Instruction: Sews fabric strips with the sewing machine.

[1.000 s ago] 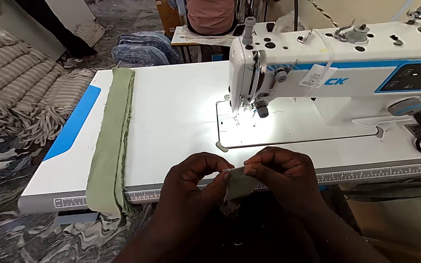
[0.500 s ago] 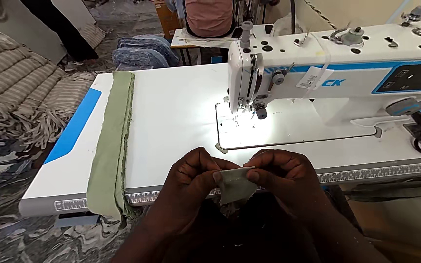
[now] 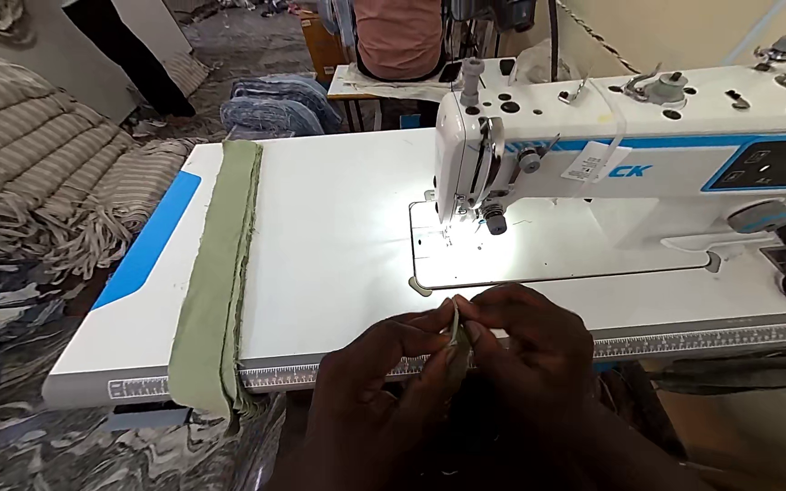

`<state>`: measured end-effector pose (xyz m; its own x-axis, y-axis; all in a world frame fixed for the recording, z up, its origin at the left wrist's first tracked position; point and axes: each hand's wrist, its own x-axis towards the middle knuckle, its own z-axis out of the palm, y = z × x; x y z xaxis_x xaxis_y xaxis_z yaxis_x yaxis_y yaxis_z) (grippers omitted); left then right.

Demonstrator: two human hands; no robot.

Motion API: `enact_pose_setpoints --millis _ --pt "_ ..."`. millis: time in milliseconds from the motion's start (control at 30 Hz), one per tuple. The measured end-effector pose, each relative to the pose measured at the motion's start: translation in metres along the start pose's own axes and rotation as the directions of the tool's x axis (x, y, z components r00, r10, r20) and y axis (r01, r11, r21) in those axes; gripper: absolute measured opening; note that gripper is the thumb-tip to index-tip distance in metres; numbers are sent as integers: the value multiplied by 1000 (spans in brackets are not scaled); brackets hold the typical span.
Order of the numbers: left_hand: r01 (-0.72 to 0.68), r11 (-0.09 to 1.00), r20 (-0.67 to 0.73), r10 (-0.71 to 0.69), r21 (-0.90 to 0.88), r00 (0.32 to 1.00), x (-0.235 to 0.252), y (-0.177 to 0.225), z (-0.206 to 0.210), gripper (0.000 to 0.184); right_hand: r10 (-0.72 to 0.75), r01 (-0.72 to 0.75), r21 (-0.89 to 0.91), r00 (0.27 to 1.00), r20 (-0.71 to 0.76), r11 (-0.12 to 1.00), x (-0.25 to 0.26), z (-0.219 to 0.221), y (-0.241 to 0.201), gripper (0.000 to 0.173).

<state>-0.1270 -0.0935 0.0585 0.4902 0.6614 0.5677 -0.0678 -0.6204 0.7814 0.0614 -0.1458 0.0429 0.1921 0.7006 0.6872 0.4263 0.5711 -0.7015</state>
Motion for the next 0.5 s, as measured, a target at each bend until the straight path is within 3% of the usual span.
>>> enact_pose_setpoints --millis 33,100,167,233,300,367,433,500 --pt "52 995 10 -51 -89 999 0 1 -1 6 124 -130 155 991 48 979 3 -3 3 6" --pt "122 973 18 -121 -196 992 -1 3 0 6 341 -396 439 918 202 806 5 -7 10 7" --pt "164 955 15 -166 -248 986 1 2 -1 8 412 -517 526 856 312 676 5 -8 16 15" --pt "194 949 11 -197 -251 980 5 0 -5 8 400 -473 451 881 254 757 4 -5 12 12" --pt "144 974 -10 -148 -174 989 6 0 -5 7 333 -345 316 938 93 884 4 2 1 6" --pt "-27 1000 -13 27 14 1000 7 2 -2 3 255 -238 252 966 -34 938 5 10 -8 4" --pt "-224 947 5 229 232 973 13 3 0 3 147 -126 162 981 -126 979 4 16 -9 6" --pt "-268 859 5 295 436 955 17 1 0 6 6 -5 6 974 -226 1000 3 20 -5 9"
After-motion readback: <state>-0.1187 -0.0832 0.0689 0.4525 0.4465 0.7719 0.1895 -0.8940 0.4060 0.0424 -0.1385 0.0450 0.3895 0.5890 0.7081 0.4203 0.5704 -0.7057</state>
